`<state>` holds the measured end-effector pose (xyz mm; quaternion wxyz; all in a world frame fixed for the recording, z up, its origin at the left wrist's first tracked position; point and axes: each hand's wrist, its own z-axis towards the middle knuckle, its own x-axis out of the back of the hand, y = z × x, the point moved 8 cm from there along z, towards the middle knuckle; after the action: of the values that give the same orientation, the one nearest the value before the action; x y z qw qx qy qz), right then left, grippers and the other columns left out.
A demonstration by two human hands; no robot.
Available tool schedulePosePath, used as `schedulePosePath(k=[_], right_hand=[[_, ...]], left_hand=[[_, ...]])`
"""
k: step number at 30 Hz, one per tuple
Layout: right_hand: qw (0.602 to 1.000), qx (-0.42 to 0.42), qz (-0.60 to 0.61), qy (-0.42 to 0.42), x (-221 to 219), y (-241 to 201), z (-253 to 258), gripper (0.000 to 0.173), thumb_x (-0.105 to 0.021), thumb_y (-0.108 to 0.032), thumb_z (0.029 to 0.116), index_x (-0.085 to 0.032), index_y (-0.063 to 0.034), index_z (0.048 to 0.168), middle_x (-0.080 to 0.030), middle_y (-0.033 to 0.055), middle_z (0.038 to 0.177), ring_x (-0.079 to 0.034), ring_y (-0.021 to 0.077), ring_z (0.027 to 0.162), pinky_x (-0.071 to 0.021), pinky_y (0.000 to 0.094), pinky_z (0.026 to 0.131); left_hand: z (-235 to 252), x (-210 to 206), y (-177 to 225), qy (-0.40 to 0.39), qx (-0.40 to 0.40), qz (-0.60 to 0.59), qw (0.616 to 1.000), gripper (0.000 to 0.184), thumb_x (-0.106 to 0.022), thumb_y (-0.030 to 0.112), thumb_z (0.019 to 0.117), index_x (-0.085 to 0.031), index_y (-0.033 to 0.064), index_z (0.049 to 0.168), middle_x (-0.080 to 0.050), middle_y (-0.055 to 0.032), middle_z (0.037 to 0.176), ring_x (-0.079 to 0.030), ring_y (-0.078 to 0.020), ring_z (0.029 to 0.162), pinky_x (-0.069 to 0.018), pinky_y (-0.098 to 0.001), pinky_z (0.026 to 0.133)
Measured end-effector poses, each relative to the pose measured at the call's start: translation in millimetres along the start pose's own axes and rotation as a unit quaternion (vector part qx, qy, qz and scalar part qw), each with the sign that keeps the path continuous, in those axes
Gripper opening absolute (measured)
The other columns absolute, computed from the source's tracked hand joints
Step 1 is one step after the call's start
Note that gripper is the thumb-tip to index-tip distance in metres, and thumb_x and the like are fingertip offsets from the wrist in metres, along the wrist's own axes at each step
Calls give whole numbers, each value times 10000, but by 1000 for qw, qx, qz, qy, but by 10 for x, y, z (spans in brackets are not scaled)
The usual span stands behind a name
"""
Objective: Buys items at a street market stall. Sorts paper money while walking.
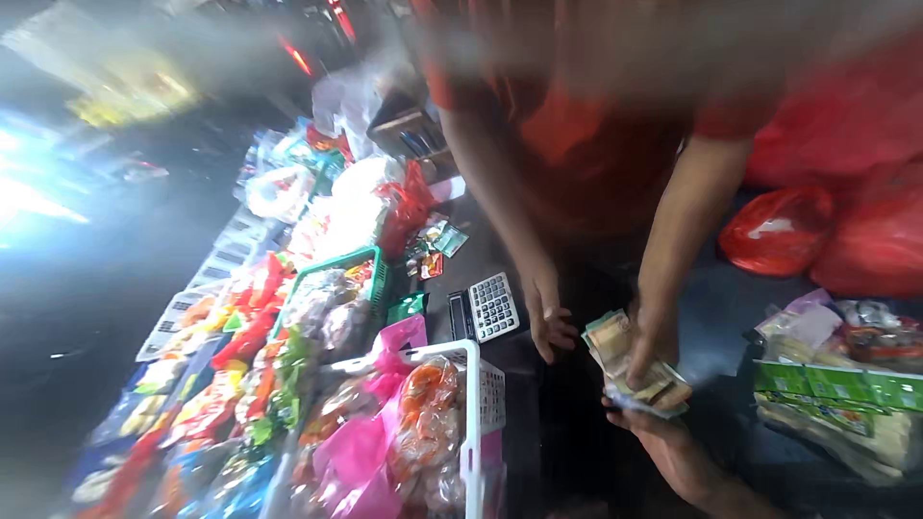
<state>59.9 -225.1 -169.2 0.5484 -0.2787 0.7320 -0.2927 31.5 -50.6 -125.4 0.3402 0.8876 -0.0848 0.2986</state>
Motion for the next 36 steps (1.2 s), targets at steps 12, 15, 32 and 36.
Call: schedulePosePath(k=[12,15,32,36], right_hand=[[954,-166,47,245,345,-129,-413,318,-499,-180,1085,-489,-4,1349,-696,153,1106,-727,231,955,-629,365,835],[952,-141,11,270,427,-55,-480,276,-495,-77,1059,-500,13,1321,-703,145,1083,-728,217,940,-632,361,805],[963,-188,-193,-17,52,193,-757,281,-446,57,958,-580,-83,1162,-744,-67,940,-719,34,860,-623,244,791],[947,-150,-215,-188,-335,194,-1048,313,-540,56,966,-629,-179,1153,-753,-134,968,-708,-7,877,-600,200,806]], left_hand=[[783,524,257,169,72,-447,876,681,-571,441,1007,-366,96,1558,-527,-133,1477,-542,-248,1329,-486,-512,1047],[1271,433,321,109,27,-515,850,590,-581,310,1023,-381,90,1532,-579,-94,1405,-599,-191,1246,-537,-428,1015],[510,-170,310,245,-161,-734,612,444,-431,112,1037,-465,-2,1465,-692,-100,1247,-668,-160,1117,-537,-365,1003],[-227,-314,379,413,-224,-674,570,377,-420,23,1040,-524,-44,1397,-708,-125,1100,-680,-168,1005,-553,-367,961]])
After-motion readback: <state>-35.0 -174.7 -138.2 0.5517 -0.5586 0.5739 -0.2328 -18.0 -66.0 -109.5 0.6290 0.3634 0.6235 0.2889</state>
